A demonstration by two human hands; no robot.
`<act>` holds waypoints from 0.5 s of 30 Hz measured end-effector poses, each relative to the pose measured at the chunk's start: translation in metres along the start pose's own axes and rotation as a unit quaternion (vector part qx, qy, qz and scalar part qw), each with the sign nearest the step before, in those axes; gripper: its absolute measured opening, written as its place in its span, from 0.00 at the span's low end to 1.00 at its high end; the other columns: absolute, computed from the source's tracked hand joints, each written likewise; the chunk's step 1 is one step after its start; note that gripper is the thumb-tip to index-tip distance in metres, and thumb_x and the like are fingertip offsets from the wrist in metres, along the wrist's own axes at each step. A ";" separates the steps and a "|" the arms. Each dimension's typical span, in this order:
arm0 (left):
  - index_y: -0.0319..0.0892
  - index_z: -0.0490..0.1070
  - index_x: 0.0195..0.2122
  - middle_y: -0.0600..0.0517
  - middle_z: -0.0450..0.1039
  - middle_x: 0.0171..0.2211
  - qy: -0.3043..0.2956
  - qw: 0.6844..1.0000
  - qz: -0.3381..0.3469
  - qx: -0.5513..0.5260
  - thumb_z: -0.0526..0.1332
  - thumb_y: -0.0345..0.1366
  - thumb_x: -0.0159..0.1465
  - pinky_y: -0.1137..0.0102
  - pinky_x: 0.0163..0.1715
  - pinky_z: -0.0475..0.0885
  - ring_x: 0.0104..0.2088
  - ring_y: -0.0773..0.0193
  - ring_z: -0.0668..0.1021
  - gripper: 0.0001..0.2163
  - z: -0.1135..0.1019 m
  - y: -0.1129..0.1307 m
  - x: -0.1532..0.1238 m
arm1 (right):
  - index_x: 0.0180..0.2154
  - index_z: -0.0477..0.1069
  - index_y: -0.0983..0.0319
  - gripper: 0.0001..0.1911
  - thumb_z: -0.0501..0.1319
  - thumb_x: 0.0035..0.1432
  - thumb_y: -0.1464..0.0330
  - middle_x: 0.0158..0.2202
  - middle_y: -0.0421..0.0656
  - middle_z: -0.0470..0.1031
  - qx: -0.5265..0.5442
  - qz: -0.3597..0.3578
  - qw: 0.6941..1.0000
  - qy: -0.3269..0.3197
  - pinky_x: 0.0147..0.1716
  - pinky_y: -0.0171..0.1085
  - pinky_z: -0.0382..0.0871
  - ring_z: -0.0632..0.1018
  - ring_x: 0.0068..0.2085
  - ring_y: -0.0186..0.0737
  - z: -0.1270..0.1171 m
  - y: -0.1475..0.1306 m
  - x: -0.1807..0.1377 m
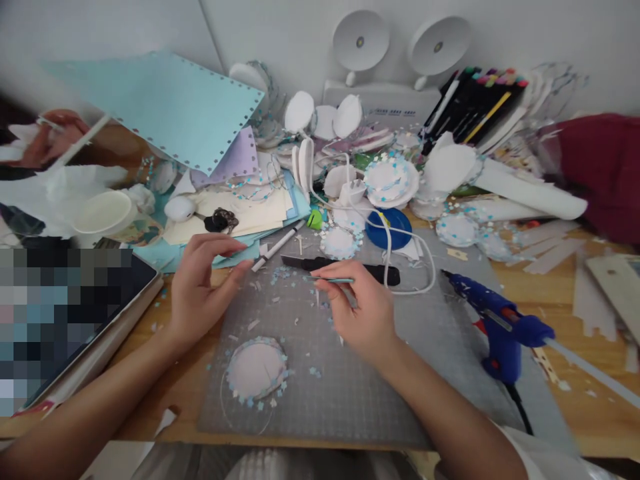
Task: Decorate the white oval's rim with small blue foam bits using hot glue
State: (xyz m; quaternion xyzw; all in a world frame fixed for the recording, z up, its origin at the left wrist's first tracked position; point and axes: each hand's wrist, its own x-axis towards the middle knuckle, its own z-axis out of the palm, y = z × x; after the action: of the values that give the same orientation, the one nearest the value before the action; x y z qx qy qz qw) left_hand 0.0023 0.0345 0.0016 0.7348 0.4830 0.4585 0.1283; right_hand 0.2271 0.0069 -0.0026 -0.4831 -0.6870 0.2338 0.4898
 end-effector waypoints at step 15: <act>0.41 0.67 0.40 0.48 0.71 0.38 0.035 0.977 -0.150 -0.150 0.52 0.31 0.67 0.66 0.42 0.68 0.40 0.63 0.73 0.06 0.023 0.038 -0.020 | 0.38 0.71 0.58 0.05 0.59 0.59 0.69 0.35 0.42 0.78 -0.128 -0.109 0.976 -0.138 0.38 0.39 0.74 0.79 0.37 0.40 0.003 0.003 0.000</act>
State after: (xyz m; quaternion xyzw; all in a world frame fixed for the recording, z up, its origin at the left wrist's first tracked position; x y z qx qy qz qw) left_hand 0.0413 0.0051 0.0019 0.6104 0.5175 0.5264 0.2872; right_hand 0.2256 0.0085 -0.0069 -0.4270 -0.8209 0.1533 0.3468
